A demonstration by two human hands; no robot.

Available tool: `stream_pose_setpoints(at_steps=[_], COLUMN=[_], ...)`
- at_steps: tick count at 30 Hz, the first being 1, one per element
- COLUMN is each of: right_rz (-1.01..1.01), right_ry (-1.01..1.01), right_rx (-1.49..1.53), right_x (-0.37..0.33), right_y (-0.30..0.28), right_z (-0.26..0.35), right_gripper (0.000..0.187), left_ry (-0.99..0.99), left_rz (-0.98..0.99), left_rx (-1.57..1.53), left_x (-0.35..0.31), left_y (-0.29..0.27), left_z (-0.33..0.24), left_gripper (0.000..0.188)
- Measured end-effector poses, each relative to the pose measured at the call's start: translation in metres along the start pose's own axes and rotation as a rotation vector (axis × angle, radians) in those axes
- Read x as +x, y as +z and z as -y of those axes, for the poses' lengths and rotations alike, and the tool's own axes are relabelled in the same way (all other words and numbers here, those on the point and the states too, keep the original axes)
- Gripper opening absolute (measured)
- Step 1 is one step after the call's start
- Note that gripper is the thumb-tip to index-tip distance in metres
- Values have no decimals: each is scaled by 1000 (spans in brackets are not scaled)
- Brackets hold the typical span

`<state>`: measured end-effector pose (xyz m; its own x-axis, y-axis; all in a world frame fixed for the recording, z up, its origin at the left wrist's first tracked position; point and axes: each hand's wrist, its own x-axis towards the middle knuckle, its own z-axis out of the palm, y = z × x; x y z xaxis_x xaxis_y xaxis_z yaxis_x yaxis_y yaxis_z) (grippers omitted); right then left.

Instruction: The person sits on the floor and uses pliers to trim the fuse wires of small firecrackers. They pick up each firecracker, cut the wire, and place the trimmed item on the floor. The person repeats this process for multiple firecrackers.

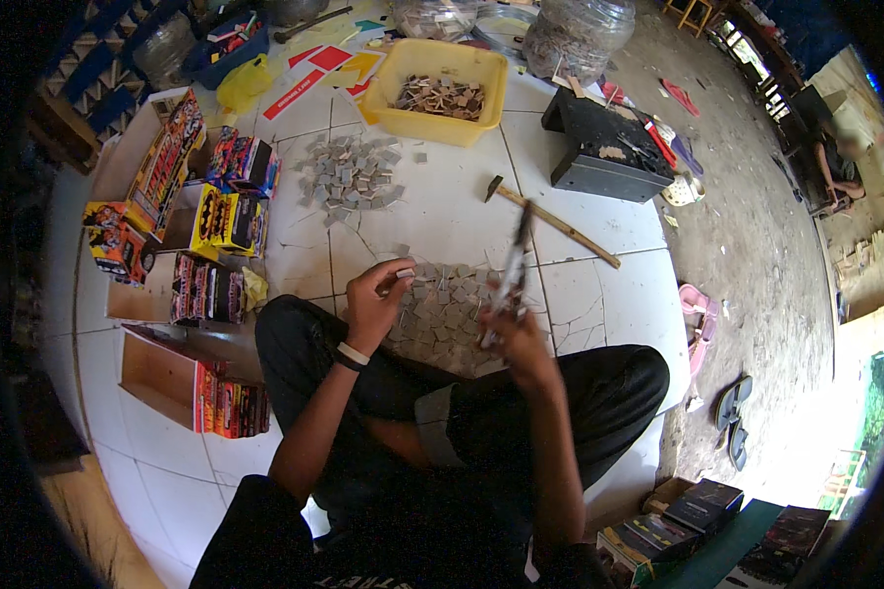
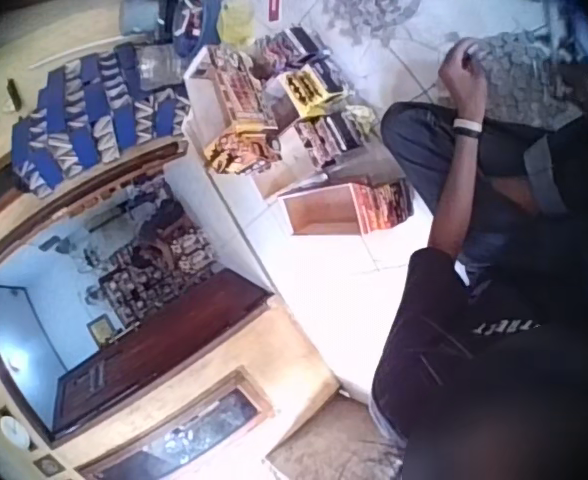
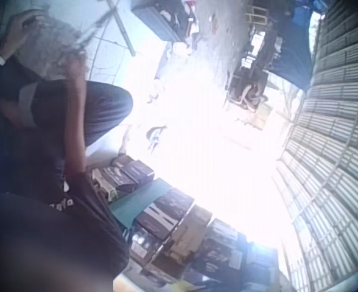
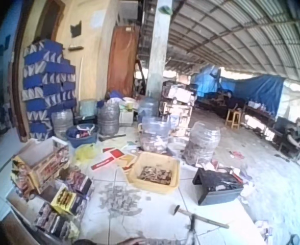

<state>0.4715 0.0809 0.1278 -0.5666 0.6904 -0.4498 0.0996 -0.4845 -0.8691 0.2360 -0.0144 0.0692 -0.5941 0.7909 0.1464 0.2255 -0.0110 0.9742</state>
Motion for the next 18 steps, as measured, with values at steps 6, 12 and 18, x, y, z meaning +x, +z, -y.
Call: stream_pose_setpoints(at_steps=[6, 12, 18], right_rz=[51, -8, 88], right_ry=[-91, -439, -291], right_rx=[-597, -661, -594], right_x=[-4, -16, -22], right_y=[44, 58, 63], right_z=[-59, -63, -51], right_gripper=[50, 62, 63], left_ry=[-33, -37, -10], left_rz=[-151, -171, -181], left_rx=[-51, -126, -77], left_x=[4, 9, 9], left_y=[-4, -2, 0], left_z=[4, 13, 11], left_gripper=[20, 19, 20])
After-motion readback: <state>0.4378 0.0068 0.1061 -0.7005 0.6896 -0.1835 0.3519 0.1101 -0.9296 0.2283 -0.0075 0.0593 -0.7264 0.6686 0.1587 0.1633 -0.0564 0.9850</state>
